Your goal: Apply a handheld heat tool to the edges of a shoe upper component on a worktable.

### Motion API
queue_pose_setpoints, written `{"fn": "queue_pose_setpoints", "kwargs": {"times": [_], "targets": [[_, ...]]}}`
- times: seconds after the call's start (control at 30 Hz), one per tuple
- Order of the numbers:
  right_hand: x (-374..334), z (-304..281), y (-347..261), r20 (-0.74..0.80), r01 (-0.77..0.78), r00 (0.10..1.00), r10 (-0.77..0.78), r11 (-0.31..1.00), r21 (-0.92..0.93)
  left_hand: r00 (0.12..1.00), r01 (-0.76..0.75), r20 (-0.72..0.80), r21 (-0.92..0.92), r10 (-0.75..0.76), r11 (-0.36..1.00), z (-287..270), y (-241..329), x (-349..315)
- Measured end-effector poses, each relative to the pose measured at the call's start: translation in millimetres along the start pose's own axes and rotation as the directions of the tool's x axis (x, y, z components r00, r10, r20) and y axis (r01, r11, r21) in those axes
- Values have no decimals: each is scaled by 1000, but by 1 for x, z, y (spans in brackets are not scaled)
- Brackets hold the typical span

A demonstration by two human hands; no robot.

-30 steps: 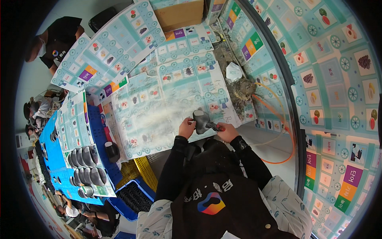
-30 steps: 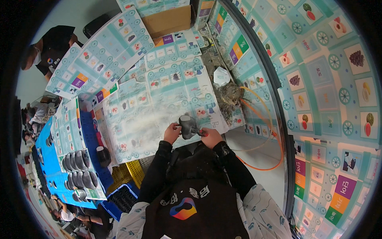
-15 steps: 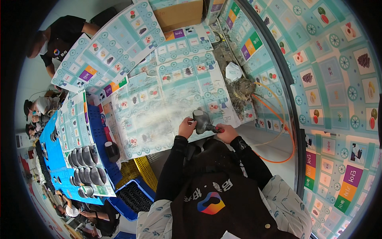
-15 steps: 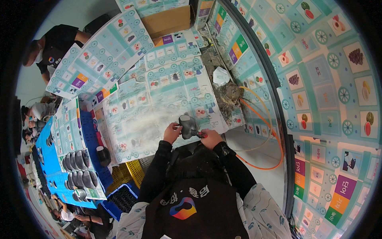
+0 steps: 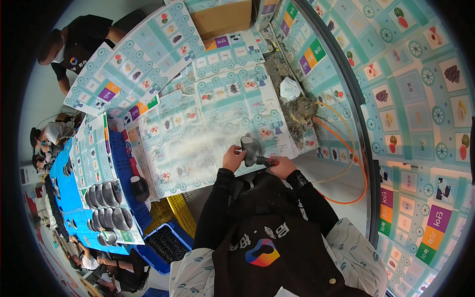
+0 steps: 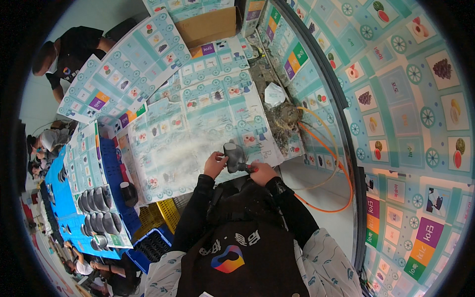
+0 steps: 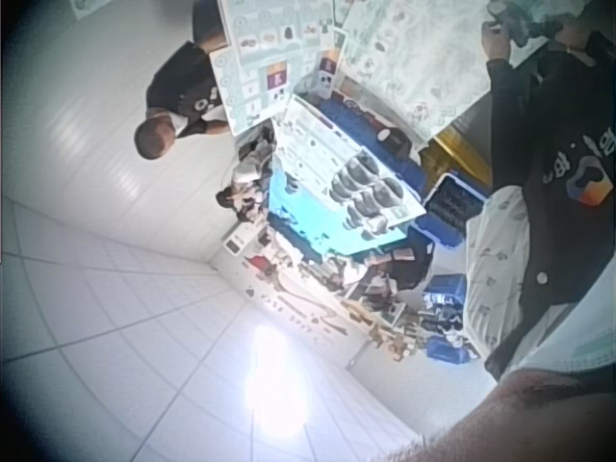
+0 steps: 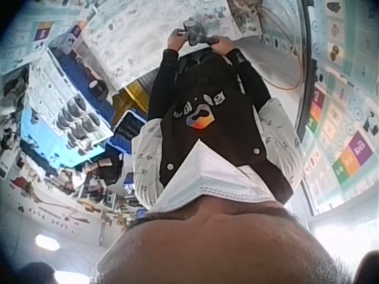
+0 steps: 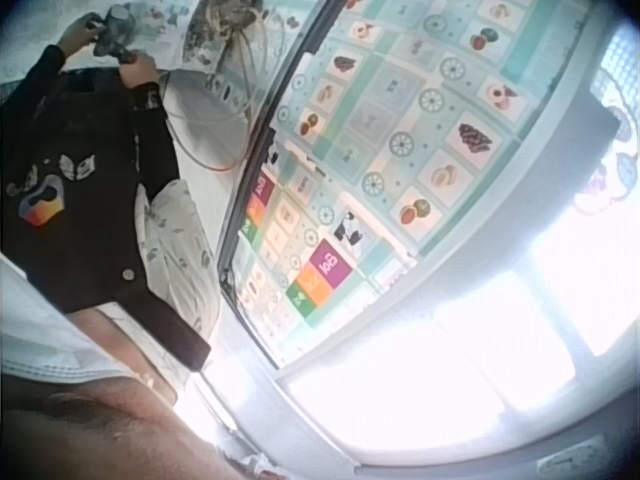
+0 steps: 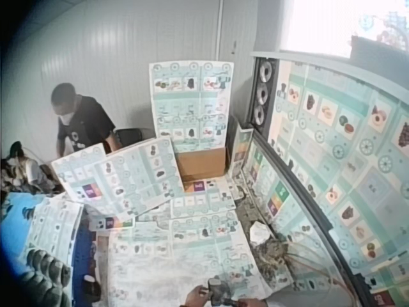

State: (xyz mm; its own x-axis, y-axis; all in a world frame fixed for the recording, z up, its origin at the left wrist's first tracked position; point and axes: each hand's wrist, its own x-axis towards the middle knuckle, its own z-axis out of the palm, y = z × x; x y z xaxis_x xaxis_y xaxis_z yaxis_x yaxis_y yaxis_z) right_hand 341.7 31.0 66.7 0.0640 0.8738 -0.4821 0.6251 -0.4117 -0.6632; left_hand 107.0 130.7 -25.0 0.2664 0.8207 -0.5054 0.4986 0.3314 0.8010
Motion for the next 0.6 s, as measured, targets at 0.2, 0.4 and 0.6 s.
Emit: {"fn": "queue_pose_setpoints", "kwargs": {"times": [0.2,0.4,0.6], "targets": [[0,0,-6,139,-60,988,62,998,-19,999,-34,0,-4,34,999,0,-2,0],[4,1,5,-33,-67,997,68,997,42,1000,-27,-1,-19,27,999,0,7,-2],[3,0,-1,66,-48,997,50,998,-31,999,-40,-10,-4,40,999,0,2,-1]]}}
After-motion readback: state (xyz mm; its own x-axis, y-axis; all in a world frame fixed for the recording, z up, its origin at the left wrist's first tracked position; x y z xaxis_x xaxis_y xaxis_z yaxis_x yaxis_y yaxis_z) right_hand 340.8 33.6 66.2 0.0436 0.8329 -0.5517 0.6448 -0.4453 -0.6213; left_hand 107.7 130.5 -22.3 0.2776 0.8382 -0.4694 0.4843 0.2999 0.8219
